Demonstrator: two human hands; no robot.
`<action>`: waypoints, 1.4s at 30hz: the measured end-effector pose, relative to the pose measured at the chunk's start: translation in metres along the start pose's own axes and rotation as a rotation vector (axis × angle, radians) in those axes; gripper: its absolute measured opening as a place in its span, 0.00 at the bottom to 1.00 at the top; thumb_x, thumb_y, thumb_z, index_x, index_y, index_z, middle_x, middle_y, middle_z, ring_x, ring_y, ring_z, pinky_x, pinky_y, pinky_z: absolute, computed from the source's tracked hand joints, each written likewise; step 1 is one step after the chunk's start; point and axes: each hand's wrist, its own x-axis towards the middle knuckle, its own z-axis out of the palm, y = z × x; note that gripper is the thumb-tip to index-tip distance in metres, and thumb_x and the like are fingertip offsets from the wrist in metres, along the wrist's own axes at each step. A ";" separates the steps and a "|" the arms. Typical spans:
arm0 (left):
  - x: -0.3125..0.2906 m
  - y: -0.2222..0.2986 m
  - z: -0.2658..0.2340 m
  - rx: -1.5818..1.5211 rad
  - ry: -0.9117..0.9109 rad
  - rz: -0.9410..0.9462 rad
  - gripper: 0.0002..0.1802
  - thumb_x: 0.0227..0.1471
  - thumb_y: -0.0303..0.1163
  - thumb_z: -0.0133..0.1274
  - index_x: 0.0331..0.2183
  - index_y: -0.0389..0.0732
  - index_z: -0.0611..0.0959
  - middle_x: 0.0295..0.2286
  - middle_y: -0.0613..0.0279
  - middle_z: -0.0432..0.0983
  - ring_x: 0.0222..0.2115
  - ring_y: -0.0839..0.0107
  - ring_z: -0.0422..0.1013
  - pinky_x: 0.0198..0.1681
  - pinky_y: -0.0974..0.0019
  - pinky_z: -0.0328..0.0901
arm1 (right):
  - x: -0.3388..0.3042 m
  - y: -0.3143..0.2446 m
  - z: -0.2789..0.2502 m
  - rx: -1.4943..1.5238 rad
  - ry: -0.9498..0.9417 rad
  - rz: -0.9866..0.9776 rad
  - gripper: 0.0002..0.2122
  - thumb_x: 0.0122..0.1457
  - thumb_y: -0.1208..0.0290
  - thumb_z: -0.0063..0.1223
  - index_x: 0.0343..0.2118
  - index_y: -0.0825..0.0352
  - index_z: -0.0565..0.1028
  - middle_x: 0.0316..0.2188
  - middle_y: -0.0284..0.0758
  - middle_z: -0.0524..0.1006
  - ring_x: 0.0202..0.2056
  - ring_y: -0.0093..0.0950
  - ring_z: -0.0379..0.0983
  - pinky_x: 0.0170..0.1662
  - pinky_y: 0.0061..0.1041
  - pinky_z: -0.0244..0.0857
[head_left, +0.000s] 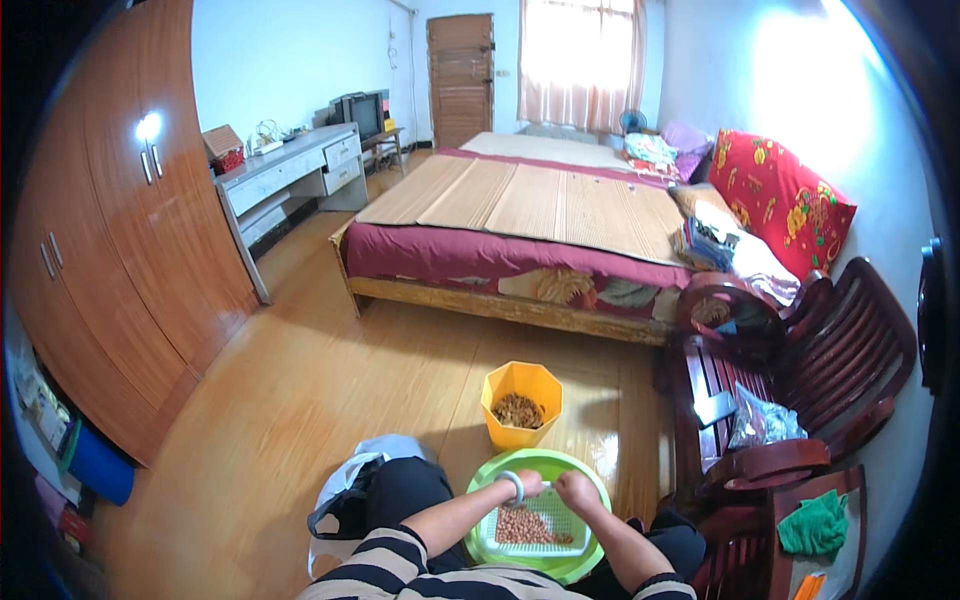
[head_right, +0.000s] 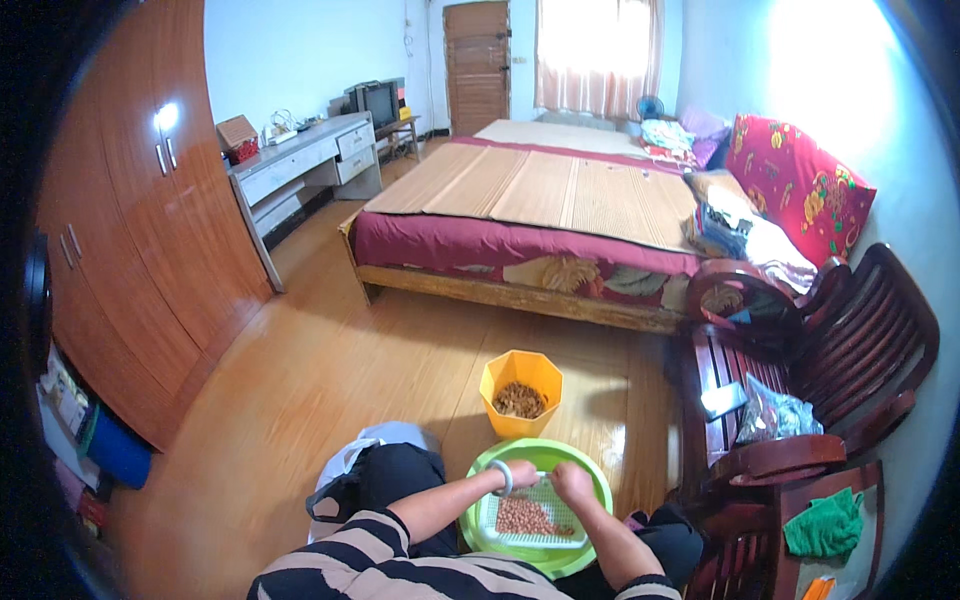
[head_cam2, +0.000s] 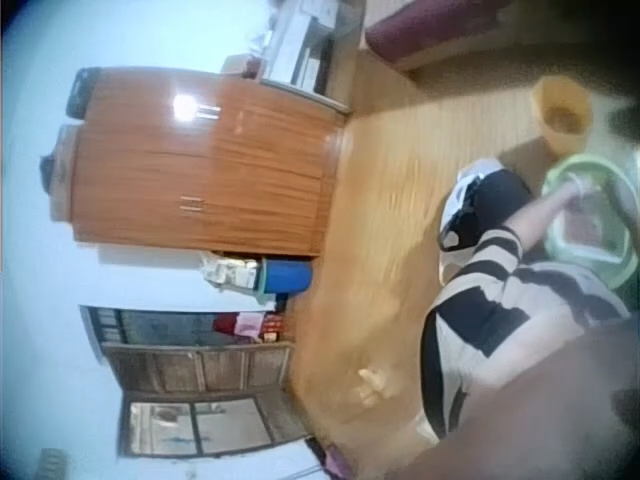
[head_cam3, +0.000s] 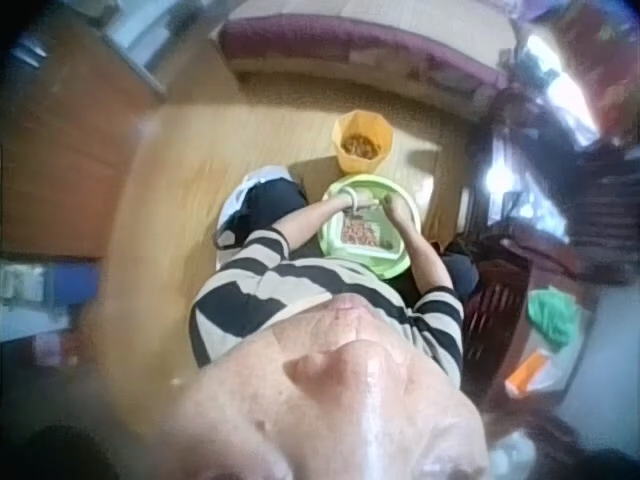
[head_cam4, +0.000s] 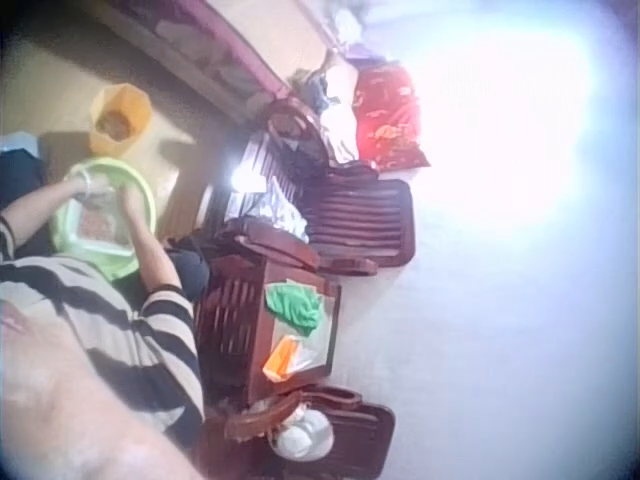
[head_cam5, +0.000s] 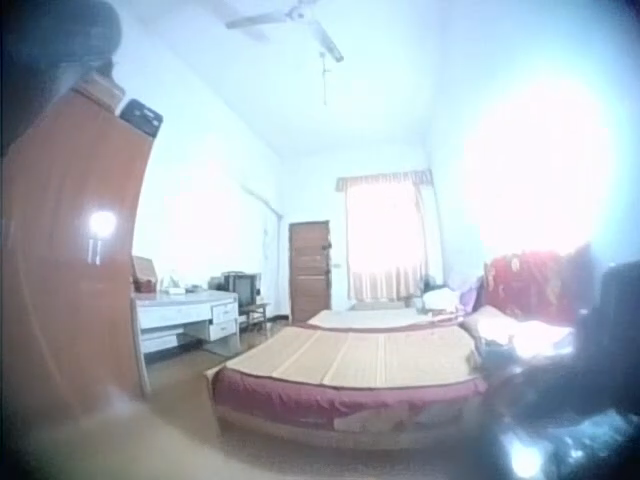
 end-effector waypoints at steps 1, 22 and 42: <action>0.000 0.003 -0.002 0.007 -0.006 -0.030 0.20 0.49 0.43 0.44 0.24 0.35 0.80 0.19 0.52 0.74 0.20 0.60 0.68 0.31 0.60 0.64 | -0.005 0.003 -0.005 -0.027 -0.004 -0.049 0.12 0.49 0.59 0.53 0.23 0.65 0.77 0.24 0.42 0.76 0.27 0.40 0.73 0.32 0.36 0.65; 0.000 0.024 -0.042 -1.594 -0.009 -0.436 0.16 0.56 0.45 0.41 0.23 0.47 0.68 0.13 0.72 0.57 0.09 0.80 0.52 0.09 0.76 0.47 | 0.054 -0.017 -0.033 0.732 0.044 0.274 0.10 0.51 0.66 0.59 0.29 0.69 0.77 0.20 0.28 0.74 0.21 0.17 0.67 0.25 0.18 0.62; 0.001 0.036 -0.056 -1.746 0.248 -0.267 0.16 0.60 0.42 0.36 0.22 0.50 0.67 0.12 0.73 0.55 0.08 0.80 0.50 0.09 0.74 0.43 | 0.062 -0.059 -0.057 0.491 0.033 0.116 0.13 0.49 0.62 0.59 0.30 0.69 0.79 0.23 0.35 0.79 0.25 0.20 0.73 0.30 0.22 0.66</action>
